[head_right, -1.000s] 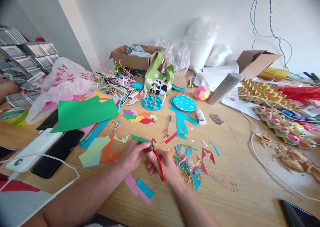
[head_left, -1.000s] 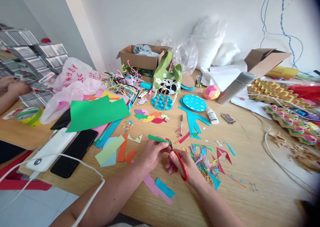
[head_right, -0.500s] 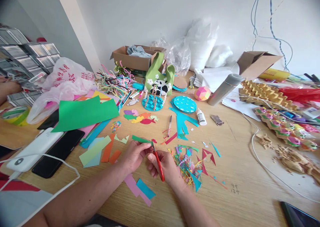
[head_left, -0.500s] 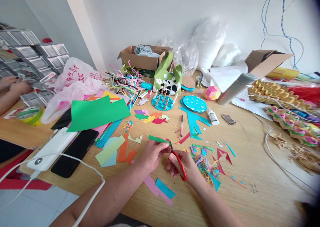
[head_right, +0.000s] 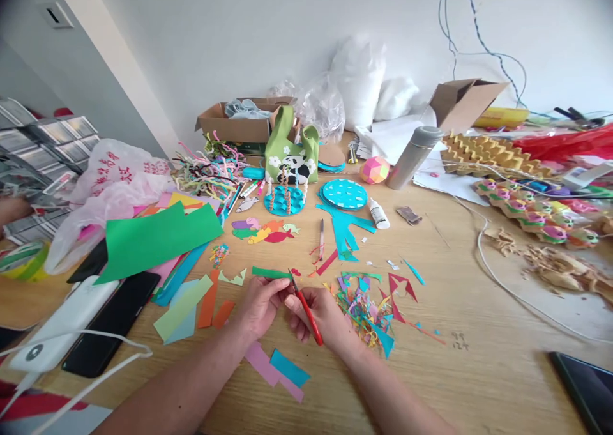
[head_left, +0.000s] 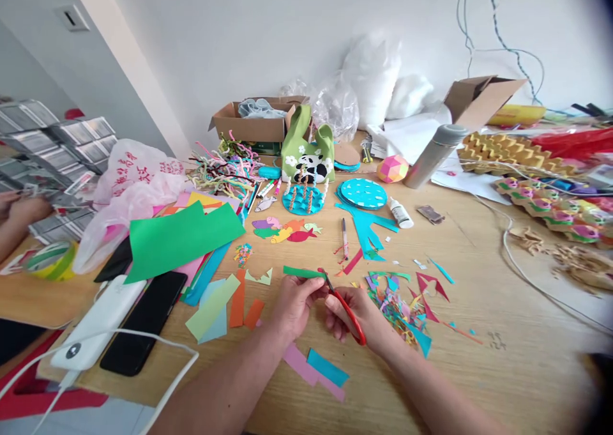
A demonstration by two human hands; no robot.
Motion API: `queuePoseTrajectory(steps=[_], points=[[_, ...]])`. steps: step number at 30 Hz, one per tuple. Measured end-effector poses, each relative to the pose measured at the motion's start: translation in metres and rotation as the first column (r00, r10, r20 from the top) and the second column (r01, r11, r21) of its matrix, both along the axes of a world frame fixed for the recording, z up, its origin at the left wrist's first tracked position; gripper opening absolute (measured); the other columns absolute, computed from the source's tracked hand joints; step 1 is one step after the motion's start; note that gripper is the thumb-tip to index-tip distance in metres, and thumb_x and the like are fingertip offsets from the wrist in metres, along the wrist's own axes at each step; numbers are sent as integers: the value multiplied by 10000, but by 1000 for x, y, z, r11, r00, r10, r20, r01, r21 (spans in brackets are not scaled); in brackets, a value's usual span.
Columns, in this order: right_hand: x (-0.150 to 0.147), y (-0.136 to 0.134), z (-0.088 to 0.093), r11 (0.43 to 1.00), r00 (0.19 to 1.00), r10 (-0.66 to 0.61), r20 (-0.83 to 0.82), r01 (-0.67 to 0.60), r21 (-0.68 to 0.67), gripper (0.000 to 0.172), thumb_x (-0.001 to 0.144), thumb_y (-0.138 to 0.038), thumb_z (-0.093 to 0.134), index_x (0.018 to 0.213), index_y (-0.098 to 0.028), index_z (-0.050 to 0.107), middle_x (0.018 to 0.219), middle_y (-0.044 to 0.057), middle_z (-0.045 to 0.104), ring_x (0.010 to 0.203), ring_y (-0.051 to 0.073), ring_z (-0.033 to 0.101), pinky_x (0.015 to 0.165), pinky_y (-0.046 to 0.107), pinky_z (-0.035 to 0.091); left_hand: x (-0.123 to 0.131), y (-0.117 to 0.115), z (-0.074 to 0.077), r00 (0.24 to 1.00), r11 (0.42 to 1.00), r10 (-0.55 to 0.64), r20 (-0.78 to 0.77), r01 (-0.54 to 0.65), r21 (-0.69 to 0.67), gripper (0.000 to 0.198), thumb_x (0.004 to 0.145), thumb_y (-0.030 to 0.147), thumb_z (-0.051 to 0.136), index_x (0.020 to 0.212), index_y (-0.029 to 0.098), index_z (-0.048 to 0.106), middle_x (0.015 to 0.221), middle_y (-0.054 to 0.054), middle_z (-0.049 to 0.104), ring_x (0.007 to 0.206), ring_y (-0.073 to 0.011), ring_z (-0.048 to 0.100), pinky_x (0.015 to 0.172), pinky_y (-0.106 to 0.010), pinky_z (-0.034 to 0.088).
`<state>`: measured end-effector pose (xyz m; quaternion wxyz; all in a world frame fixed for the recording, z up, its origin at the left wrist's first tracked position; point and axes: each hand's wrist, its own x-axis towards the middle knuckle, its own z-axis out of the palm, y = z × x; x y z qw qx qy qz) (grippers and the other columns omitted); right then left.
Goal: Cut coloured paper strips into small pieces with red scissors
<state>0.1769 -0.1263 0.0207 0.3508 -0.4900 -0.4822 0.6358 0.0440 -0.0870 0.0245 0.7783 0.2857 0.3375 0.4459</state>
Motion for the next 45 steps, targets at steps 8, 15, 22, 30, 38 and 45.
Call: queuePoseTrajectory(steps=[8, 15, 22, 30, 38, 45], points=[[0, 1, 5, 1000, 1000, 12, 25, -12, -11, 516, 724, -634, 551, 615, -131, 522, 492, -1, 569, 363, 88, 547, 329, 157, 409, -1, 1, -2, 1000, 1000, -3, -29, 4, 31, 149, 642, 260, 689, 628, 131, 617, 621, -24, 614, 592, -126, 540, 607, -258, 412], [1, 1, 2, 1000, 1000, 24, 14, -24, 12, 494, 744, -613, 549, 641, -131, 522, 514, 5, 585, 372, 87, 553, 337, 157, 405, 0, 2, 1, 999, 999, -14, -44, 16, 41, 148, 629, 254, 690, 600, 132, 611, 607, -22, 607, 584, -121, 537, 593, -248, 402], [1, 0, 2, 1000, 1000, 16, 4, -16, -2, 495, 738, -608, 562, 624, -129, 518, 486, 1, 571, 374, 91, 554, 334, 157, 408, 1, 2, 1, 998, 999, -17, -62, 19, 27, 139, 632, 250, 673, 596, 141, 595, 585, -11, 591, 560, -117, 523, 581, -249, 394], [-1, 1, 2, 1000, 1000, -7, -6, 7, -13, 503, 728, -620, 563, 630, -130, 513, 496, -1, 579, 373, 85, 555, 337, 153, 417, 1, 2, -1, 996, 998, -23, -81, 27, 49, 151, 628, 267, 673, 610, 144, 589, 593, -10, 584, 564, -120, 519, 587, -252, 403], [0, 0, -3, 999, 1000, 4, -10, -4, -32, 491, 736, -606, 566, 625, -130, 515, 491, 2, 586, 374, 90, 561, 333, 152, 415, 0, 2, -2, 998, 1000, 19, -65, -19, -6, 172, 614, 260, 700, 623, 139, 578, 593, -5, 591, 566, -113, 528, 604, -247, 410], [0, 0, 1, 999, 1000, 10, -19, -11, -34, 495, 720, -611, 578, 629, -128, 515, 490, -2, 579, 375, 86, 557, 338, 150, 415, 0, 2, -3, 994, 999, 50, -96, -49, 14, 159, 616, 239, 694, 622, 138, 573, 600, -8, 607, 596, -123, 552, 624, -254, 420]])
